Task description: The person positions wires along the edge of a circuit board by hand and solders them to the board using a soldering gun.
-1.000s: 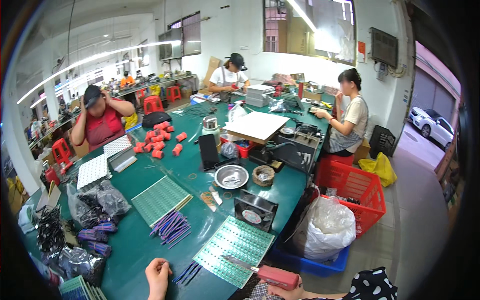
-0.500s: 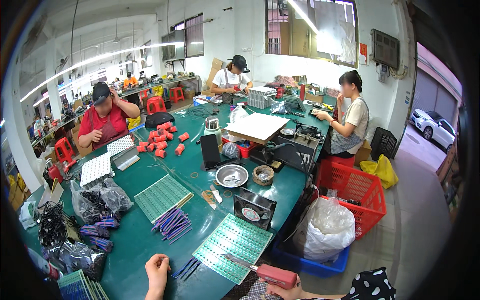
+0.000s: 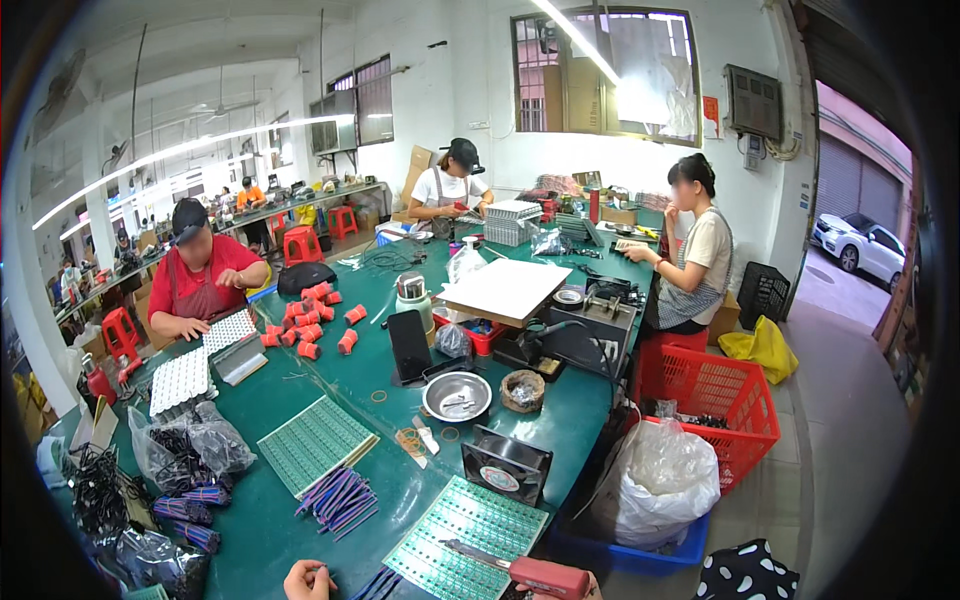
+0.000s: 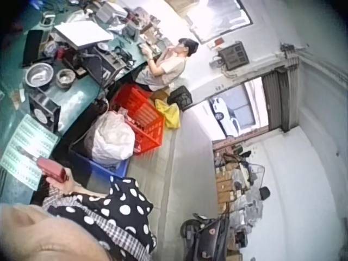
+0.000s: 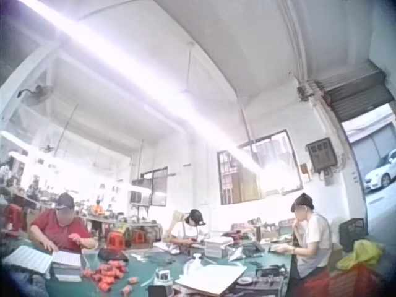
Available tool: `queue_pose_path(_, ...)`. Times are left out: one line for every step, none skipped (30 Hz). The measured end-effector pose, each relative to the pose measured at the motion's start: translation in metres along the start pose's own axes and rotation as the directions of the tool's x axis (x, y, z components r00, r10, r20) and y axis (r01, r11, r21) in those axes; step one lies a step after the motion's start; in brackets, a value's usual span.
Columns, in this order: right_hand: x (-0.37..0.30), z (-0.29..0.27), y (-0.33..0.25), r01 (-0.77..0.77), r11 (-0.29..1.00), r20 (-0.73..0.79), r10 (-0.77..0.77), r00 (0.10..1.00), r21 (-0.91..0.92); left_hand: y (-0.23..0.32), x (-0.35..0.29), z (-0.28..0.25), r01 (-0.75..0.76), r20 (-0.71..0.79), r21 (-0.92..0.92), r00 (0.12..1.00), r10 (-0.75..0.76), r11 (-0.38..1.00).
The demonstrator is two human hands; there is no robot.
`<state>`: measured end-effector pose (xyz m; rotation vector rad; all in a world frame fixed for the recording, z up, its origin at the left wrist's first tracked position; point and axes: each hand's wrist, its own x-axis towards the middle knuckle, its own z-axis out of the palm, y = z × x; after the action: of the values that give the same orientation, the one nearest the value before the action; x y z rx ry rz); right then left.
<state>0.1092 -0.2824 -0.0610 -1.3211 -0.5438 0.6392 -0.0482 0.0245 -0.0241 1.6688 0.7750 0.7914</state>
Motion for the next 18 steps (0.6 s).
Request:
queue_pose_path(0.003, 0.004, -0.008, 0.094, 0.994, 0.003, -0.094, 0.996, 0.061, -0.002, 0.002, -0.002, 0.025, 0.018, 0.001, 1.000, -0.025, 1.000)
queue_pose_path(0.007, 0.008, -0.014, 0.186, 0.975, -0.001, -0.187, 0.982, 0.122, -0.003, 0.004, -0.003, 0.051, 0.037, 0.003, 0.998, -0.051, 0.999)
queue_pose_path(0.012, 0.010, -0.016, 0.243, 0.966, -0.018, -0.243, 0.970, 0.090, -0.004, 0.006, -0.002, 0.067, 0.029, -0.014, 0.997, -0.067, 0.998)
queue_pose_path(0.016, 0.008, -0.013, 0.236, 0.968, -0.018, -0.235, 0.972, 0.089, -0.006, 0.008, -0.002, 0.075, 0.029, -0.014, 0.997, -0.074, 0.997)
queue_pose_path(0.020, 0.004, -0.005, 0.187, 0.980, 0.000, -0.187, 0.982, 0.063, -0.008, 0.009, -0.002, 0.031, 0.014, -0.002, 0.999, -0.031, 1.000)
queue_pose_path(0.023, 0.003, -0.001, 0.138, 0.990, 0.017, -0.139, 0.990, 0.036, -0.010, 0.010, -0.001, -0.012, 0.001, 0.009, 1.000, 0.012, 1.000)
queue_pose_path(0.024, 0.005, -0.001, 0.133, 0.990, 0.018, -0.134, 0.991, 0.038, -0.010, 0.011, -0.002, -0.008, 0.000, 0.012, 1.000, 0.008, 1.000)
queue_pose_path(0.026, 0.009, 0.000, 0.142, 0.988, -0.020, -0.141, 0.990, 0.057, -0.011, 0.011, -0.002, -0.043, -0.004, 0.036, 0.999, 0.043, 0.998)
queue_pose_path(0.027, 0.011, 0.000, 0.151, 0.986, -0.057, -0.147, 0.987, 0.076, -0.011, 0.010, -0.002, -0.077, -0.007, 0.061, 0.997, 0.078, 0.995)
queue_pose_path(0.027, 0.012, 0.002, 0.144, 0.987, -0.057, -0.140, 0.989, 0.077, -0.008, 0.008, -0.003, -0.070, -0.007, 0.063, 0.997, 0.071, 0.996)
queue_pose_path(0.027, 0.012, 0.004, 0.170, 0.985, -0.073, -0.168, 0.983, 0.030, -0.004, 0.007, -0.004, -0.010, 0.005, 0.049, 1.000, 0.010, 0.999)
queue_pose_path(0.027, 0.012, 0.006, 0.195, 0.981, -0.087, -0.196, 0.977, -0.018, 0.000, 0.007, -0.004, 0.050, 0.016, 0.034, 0.999, -0.051, 0.998)
queue_pose_path(0.027, 0.012, 0.011, 0.189, 0.982, -0.086, -0.190, 0.978, -0.018, 0.000, 0.007, -0.003, 0.056, 0.015, 0.036, 0.998, -0.057, 0.998)
queue_pose_path(0.027, 0.010, 0.016, 0.167, 0.986, -0.097, -0.165, 0.982, 0.018, 0.000, 0.006, -0.003, 0.070, 0.017, 0.016, 0.997, -0.070, 0.997)
queue_pose_path(0.026, 0.009, 0.019, 0.146, 0.988, -0.107, -0.139, 0.984, 0.057, 0.001, 0.005, -0.003, 0.082, 0.018, -0.002, 0.996, -0.082, 0.997)
queue_pose_path(0.027, 0.008, 0.018, 0.145, 0.988, -0.103, -0.138, 0.985, 0.056, 0.002, 0.006, -0.003, 0.084, 0.014, -0.003, 0.996, -0.084, 0.996)
queue_pose_path(0.028, 0.008, 0.015, 0.101, 0.994, -0.091, -0.098, 0.991, 0.035, 0.004, 0.007, -0.003, 0.088, 0.022, 0.007, 0.996, -0.089, 0.996)
queue_pose_path(0.029, 0.007, 0.012, 0.058, 0.998, -0.081, -0.057, 0.995, 0.012, 0.004, 0.007, -0.003, 0.092, 0.029, 0.017, 0.995, -0.093, 0.996)
